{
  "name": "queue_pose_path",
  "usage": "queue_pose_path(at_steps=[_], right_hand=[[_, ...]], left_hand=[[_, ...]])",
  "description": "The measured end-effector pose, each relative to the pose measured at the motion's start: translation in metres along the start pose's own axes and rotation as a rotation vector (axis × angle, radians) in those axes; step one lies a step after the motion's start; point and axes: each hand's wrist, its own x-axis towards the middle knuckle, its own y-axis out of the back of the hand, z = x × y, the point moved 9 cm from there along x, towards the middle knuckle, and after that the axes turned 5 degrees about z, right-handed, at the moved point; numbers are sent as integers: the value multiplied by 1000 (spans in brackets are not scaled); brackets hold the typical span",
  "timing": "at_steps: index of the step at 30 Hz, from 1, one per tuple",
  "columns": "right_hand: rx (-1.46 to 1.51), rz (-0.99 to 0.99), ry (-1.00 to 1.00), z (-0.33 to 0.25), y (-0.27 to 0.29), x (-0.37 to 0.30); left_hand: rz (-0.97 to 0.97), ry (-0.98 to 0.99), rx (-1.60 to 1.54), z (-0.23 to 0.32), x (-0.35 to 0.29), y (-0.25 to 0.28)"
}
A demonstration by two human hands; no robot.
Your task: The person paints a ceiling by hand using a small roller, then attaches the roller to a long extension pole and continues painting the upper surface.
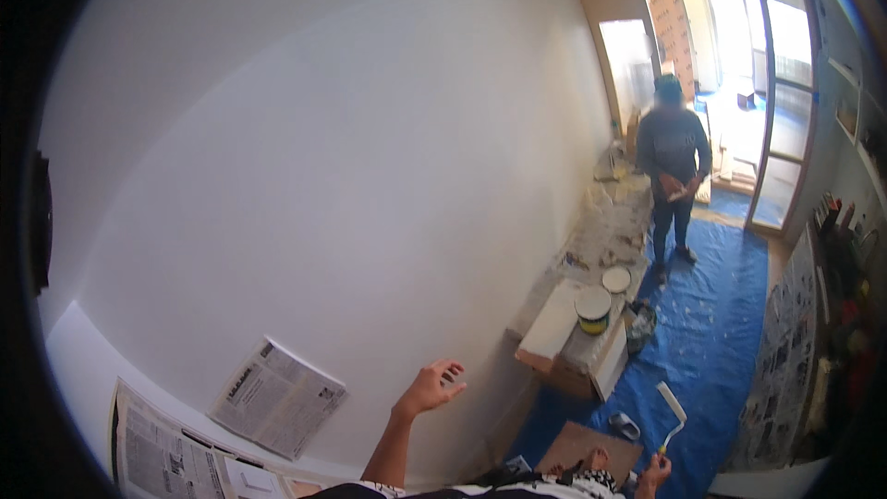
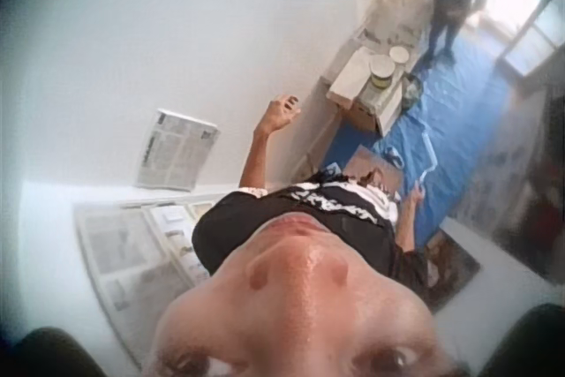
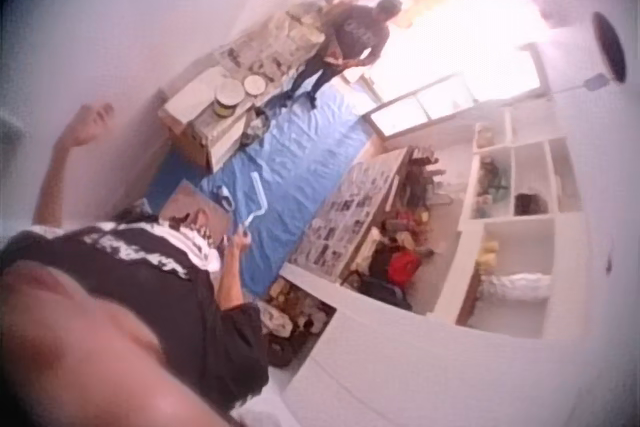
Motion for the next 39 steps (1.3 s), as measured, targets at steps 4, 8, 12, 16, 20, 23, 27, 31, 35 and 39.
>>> queue_pose_path(at_steps=[4,8,12,16,20,23,27,31,35,39], right_hand=[[-104,-82,82,-44,-4,-40],[-331,-24,380,-81,-4,-38],[-340,-32,358,-107,-11,-71],[-318,-9,531,-173,3,-117],[-308,115,348,-171,52,-146],[-229,247,341,-161,92,-173],[3,305,347,-73,143,-150],[-279,552,300,-65,169,-152],[-335,714,551,-40,187,-124],[-142,485,513,-53,145,-78]], left_hand=[[-165,132,363,-64,-20,-41],[91,-22,262,10,19,9],[1445,-587,194,136,13,227],[2055,-1036,538,226,-50,328],[2345,-1221,577,283,-78,329],[2385,-1320,157,308,-64,310],[2149,-1318,-352,372,7,274],[1399,-1294,-422,481,127,209],[332,-1285,-346,529,218,26],[-343,-1130,-45,415,231,-131]])
